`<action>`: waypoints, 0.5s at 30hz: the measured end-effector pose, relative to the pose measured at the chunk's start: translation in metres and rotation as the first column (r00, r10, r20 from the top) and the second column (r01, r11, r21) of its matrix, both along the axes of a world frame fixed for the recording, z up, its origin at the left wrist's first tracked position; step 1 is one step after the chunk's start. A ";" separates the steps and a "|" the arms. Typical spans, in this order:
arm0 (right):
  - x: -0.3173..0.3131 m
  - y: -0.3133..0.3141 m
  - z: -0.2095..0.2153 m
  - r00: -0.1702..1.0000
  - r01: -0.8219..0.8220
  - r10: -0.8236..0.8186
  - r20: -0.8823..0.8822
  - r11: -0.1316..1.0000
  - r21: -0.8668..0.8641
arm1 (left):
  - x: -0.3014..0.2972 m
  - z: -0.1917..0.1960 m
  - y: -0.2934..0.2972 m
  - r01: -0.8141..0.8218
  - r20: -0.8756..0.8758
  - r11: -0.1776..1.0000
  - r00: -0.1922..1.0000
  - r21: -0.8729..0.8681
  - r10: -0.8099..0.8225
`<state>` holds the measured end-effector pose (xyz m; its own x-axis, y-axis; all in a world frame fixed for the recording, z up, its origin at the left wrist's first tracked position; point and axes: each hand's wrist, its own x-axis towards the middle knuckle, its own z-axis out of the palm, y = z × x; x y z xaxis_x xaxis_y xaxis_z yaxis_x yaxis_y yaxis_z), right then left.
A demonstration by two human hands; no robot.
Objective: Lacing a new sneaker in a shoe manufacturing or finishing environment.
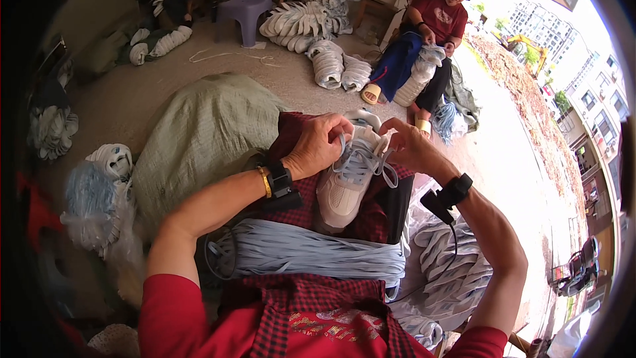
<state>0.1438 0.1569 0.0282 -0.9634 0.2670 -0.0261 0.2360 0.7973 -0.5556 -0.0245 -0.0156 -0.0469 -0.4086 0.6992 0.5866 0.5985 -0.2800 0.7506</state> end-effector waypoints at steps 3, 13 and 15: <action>0.002 0.012 -0.003 0.999 -0.045 0.043 -0.032 0.998 -0.049 | -0.012 0.011 -0.004 0.063 0.020 0.991 0.998 -0.116 -0.061; -0.009 0.017 0.000 0.994 -0.096 0.098 0.038 0.994 -0.045 | -0.037 0.031 0.005 0.199 -0.498 0.960 0.824 -0.195 -0.272; -0.014 0.017 0.002 0.994 -0.069 0.071 0.086 0.997 -0.027 | -0.039 0.033 0.009 0.207 -0.511 0.950 0.805 -0.234 -0.301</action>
<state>0.1301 0.1737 0.0303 -0.9735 0.1971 -0.1156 0.2279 0.8004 -0.5545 -0.0634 -0.0068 -0.0143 0.1412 0.8359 0.5304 0.8412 -0.3838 0.3809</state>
